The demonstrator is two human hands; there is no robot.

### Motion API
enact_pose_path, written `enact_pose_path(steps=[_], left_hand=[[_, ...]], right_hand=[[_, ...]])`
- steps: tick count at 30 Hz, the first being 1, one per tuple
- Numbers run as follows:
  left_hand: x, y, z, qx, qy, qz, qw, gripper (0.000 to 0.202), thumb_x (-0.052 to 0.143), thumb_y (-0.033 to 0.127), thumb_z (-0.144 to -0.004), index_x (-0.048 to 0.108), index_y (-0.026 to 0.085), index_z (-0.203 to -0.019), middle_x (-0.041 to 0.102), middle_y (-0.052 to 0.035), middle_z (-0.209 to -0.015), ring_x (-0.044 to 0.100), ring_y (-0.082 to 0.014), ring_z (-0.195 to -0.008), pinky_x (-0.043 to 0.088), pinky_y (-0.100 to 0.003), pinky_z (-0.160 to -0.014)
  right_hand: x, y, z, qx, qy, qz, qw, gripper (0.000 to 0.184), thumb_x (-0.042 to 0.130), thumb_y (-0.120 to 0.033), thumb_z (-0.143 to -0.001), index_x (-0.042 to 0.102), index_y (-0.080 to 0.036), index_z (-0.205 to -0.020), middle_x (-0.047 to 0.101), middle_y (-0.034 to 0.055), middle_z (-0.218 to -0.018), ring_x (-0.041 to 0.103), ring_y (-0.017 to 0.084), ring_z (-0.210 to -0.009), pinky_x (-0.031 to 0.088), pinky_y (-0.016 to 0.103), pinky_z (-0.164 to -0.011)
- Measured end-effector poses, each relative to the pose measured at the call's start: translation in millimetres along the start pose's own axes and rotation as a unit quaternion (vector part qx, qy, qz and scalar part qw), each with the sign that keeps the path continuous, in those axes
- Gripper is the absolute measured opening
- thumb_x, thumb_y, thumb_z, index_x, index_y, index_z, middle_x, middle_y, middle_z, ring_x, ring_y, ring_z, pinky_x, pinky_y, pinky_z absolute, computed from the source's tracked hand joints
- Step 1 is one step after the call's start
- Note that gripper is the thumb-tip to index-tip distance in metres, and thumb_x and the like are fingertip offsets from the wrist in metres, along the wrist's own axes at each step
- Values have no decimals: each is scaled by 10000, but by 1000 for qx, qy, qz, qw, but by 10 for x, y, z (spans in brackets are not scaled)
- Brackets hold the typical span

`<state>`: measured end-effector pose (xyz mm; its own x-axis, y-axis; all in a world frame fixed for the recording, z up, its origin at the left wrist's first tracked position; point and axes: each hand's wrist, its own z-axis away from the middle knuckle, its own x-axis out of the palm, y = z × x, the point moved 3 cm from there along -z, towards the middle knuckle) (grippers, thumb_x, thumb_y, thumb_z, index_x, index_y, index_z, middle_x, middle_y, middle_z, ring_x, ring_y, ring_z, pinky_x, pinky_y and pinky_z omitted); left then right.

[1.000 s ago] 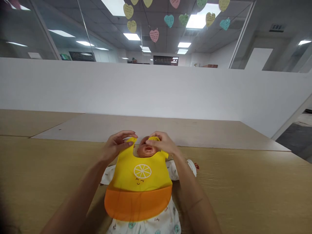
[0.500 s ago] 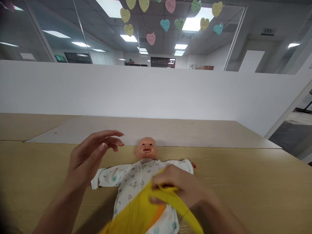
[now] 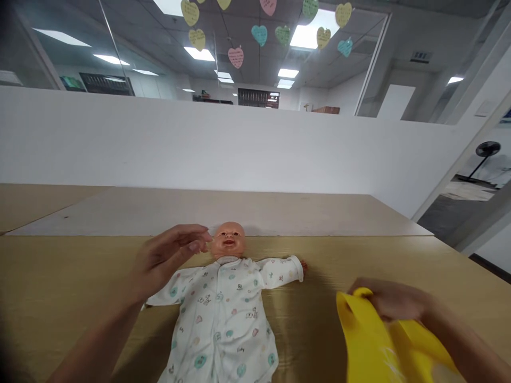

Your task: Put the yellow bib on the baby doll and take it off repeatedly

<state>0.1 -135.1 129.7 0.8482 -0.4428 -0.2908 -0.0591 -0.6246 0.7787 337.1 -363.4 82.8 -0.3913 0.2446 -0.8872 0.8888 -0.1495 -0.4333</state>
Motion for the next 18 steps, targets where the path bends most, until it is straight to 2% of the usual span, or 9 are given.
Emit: enact_pose_path(steps=[5, 7, 9, 11, 13, 16, 18], left_hand=[[25, -124, -26, 9, -3, -22, 1000, 220, 606, 336, -860, 666, 220, -1037, 728, -66, -942, 671, -165, -770, 572, -282, -737], [28, -160, -36, 8, 3, -45, 999, 207, 598, 345, -861, 671, 216, -1006, 726, -67, -930, 668, -164, -757, 569, -270, -717], [31, -188, -45, 11, 10, -75, 997, 189, 582, 343, -869, 676, 216, -972, 725, -64, -911, 663, -158, -747, 560, -254, -700], [34, -212, -52, 16, 19, -100, 995, 180, 563, 337, -877, 676, 220, -954, 723, -59, -893, 659, -153, -735, 550, -244, -692], [41, -239, -60, 18, 26, -123, 992, 172, 555, 328, -879, 672, 225, -951, 723, -50, -875, 658, -151, -724, 544, -239, -690], [59, -279, -75, 22, 35, -156, 987, 161, 553, 322, -875, 668, 230, -939, 721, -35, -822, 656, -151, -704, 536, -235, -684], [75, -306, -87, 25, 38, -173, 984, 166, 551, 332, -870, 666, 229, -930, 716, -33, -788, 653, -155, -691, 534, -236, -672]], right_hand=[[223, 616, -618, 78, -26, 11, 997, 178, 637, -354, -649, 623, -189, -585, 532, 0, -533, 488, 140, -567, 325, 244, -530], [303, 916, -875, 93, -85, 4, 992, 169, 657, -328, -611, 600, -176, -562, 547, -1, -551, 491, 139, -567, 321, 243, -537], [370, 1218, -1094, 95, -180, 19, 979, 152, 676, -284, -574, 586, -164, -553, 583, 8, -598, 507, 147, -582, 320, 247, -544], [350, 1489, -1278, 90, -129, 52, 986, 178, 704, -301, -577, 626, -166, -663, 632, 27, -682, 555, 179, -652, 362, 262, -596], [351, 1711, -1383, 103, -64, 68, 990, 339, 719, -360, -625, 660, -170, -899, 672, 60, -805, 600, 209, -739, 411, 277, -654], [395, 1946, -1426, 154, 45, 131, 978, 595, 653, -476, -761, 539, -158, -1250, 661, 134, -1032, 630, 250, -871, 459, 321, -734], [417, 2024, -1425, 175, 117, 219, 953, 621, 572, -493, -842, 458, -140, -1341, 609, 181, -1144, 618, 285, -957, 467, 357, -768]])
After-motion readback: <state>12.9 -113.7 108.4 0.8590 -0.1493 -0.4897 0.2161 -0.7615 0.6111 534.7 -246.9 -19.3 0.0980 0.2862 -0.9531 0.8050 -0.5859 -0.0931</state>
